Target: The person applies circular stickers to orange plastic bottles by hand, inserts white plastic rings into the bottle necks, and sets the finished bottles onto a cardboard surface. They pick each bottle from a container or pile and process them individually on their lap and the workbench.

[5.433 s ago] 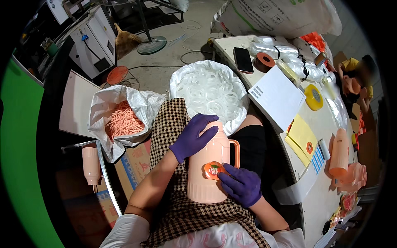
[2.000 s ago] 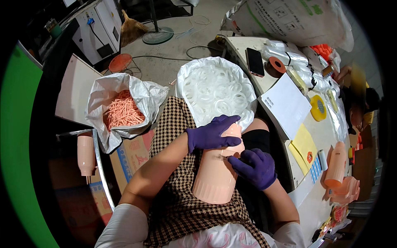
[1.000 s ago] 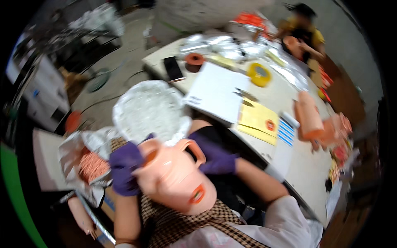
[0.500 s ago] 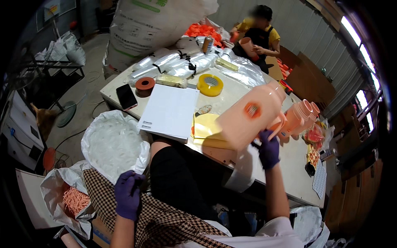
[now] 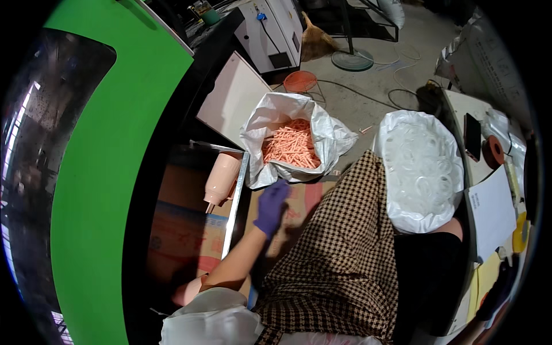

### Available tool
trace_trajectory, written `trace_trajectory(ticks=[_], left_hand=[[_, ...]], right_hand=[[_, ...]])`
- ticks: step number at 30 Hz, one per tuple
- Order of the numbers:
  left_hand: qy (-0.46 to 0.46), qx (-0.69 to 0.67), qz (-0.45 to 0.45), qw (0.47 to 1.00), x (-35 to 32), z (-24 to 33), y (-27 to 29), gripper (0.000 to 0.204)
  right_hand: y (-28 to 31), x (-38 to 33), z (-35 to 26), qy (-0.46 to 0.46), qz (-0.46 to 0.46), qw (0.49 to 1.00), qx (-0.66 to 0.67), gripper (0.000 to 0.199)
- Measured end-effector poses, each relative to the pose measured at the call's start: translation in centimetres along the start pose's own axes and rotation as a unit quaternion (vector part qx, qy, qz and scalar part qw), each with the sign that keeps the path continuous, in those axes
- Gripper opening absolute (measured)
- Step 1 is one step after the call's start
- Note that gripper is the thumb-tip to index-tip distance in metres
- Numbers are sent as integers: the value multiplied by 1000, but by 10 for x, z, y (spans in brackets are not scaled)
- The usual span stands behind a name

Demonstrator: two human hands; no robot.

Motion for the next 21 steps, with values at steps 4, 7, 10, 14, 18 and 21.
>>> trace_trajectory(ticks=[4,7,10,14,18,21], left_hand=[[259,-100,307,910,-26,-132,227,30],[342,-317,452,761,-54,-203,321,42],[331,-290,332,835,-31,-223,349,57],[329,-355,352,801,4,-219,334,78],[203,-193,548,788,14,-156,337,75],[13,45,418,907,26,-47,310,53]], right_hand=[[-76,-81,-20,6,-148,986,-81,36],[-91,-110,-44,60,-166,975,-134,31],[-90,-119,-68,82,-181,966,-163,29],[-87,-117,-104,122,-208,959,-151,29],[-107,-114,-141,150,-230,952,-134,30],[-138,-120,-177,211,-253,935,-133,33]])
Point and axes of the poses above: each hand's wrist, its own x-axis towards the middle knuckle, its own y-axis out of the back of the hand, z = x × y, the point moved 7 cm from there along x, towards the middle knuckle, and after that the axes turned 12 degrees about -x, right-handed, at the moved point
